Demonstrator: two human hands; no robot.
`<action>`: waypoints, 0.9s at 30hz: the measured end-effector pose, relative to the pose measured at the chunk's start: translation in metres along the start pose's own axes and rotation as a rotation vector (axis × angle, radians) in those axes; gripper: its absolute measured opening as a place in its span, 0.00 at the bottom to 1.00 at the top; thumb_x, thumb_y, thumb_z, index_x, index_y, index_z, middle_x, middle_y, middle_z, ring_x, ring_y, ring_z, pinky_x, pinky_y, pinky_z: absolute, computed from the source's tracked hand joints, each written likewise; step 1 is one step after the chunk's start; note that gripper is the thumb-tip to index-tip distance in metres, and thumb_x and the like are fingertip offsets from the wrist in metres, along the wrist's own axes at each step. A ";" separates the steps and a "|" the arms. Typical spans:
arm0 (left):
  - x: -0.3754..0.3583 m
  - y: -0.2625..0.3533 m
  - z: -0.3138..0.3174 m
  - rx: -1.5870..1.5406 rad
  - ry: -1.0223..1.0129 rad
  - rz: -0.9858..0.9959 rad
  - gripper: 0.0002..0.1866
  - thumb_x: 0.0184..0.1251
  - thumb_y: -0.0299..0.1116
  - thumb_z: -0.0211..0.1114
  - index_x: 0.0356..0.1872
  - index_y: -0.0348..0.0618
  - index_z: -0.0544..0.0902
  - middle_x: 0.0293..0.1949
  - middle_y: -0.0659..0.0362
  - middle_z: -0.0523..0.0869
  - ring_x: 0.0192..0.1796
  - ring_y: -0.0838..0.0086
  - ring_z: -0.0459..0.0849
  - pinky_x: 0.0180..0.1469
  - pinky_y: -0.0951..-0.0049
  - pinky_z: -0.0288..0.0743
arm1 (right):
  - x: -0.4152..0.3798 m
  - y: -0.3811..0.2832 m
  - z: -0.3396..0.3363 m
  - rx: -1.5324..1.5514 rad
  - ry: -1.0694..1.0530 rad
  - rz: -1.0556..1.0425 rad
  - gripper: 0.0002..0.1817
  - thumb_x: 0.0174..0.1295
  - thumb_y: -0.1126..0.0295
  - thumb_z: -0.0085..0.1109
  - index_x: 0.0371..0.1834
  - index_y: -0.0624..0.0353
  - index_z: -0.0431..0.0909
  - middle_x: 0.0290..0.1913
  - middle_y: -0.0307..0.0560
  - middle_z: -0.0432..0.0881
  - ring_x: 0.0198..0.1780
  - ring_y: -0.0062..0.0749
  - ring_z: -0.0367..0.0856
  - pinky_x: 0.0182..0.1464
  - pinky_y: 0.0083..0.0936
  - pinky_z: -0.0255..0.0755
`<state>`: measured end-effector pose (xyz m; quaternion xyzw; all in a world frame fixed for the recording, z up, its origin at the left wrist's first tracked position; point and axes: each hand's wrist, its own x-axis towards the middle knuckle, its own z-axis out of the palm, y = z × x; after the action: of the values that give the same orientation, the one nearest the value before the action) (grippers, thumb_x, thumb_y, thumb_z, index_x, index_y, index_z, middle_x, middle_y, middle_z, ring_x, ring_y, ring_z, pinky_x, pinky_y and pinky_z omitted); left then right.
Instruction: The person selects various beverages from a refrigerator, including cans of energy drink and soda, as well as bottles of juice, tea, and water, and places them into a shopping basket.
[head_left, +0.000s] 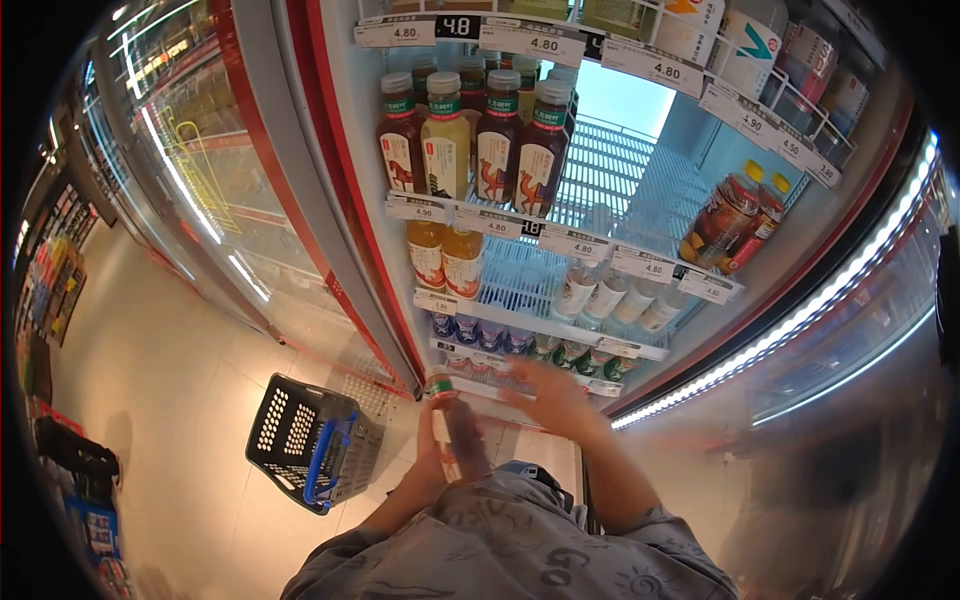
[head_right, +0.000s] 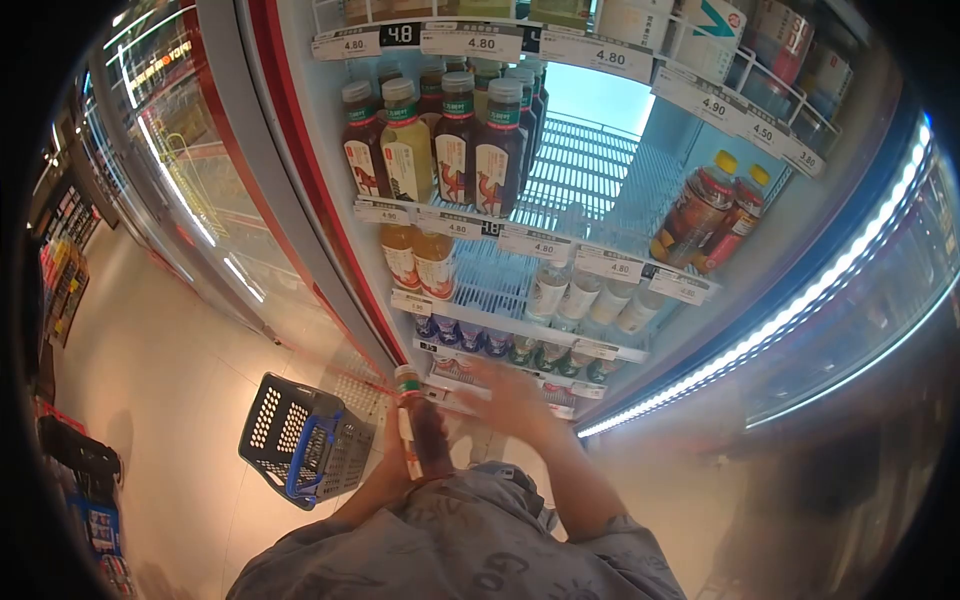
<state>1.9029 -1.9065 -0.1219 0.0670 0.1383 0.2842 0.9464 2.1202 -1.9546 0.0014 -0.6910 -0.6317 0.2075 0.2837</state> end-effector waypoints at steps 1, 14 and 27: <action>-0.009 0.009 -0.009 -0.032 -0.059 0.049 0.37 0.69 0.71 0.46 0.57 0.47 0.77 0.45 0.55 0.84 0.44 0.64 0.85 0.46 0.57 0.81 | 0.012 -0.006 -0.019 0.059 0.116 -0.019 0.26 0.63 0.58 0.65 0.60 0.61 0.77 0.57 0.55 0.81 0.56 0.47 0.81 0.56 0.36 0.76; -0.141 0.023 -0.118 -0.496 0.020 0.445 0.40 0.62 0.72 0.54 0.55 0.40 0.78 0.46 0.56 0.83 0.46 0.66 0.83 0.51 0.58 0.78 | 0.202 -0.018 -0.116 -0.065 0.847 -0.098 0.49 0.53 0.54 0.76 0.71 0.68 0.60 0.62 0.60 0.74 0.59 0.45 0.79 0.57 0.39 0.77; -0.103 0.019 -0.075 -0.438 -0.005 0.376 0.40 0.65 0.72 0.52 0.55 0.41 0.77 0.45 0.52 0.83 0.44 0.63 0.83 0.49 0.56 0.77 | 0.172 -0.013 -0.128 0.054 0.946 -0.305 0.39 0.44 0.62 0.81 0.58 0.67 0.72 0.53 0.52 0.78 0.56 0.42 0.80 0.54 0.38 0.77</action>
<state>1.7877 -1.9444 -0.1667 -0.1139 0.0565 0.4776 0.8693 2.2124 -1.8006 0.1184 -0.6015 -0.5221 -0.1565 0.5840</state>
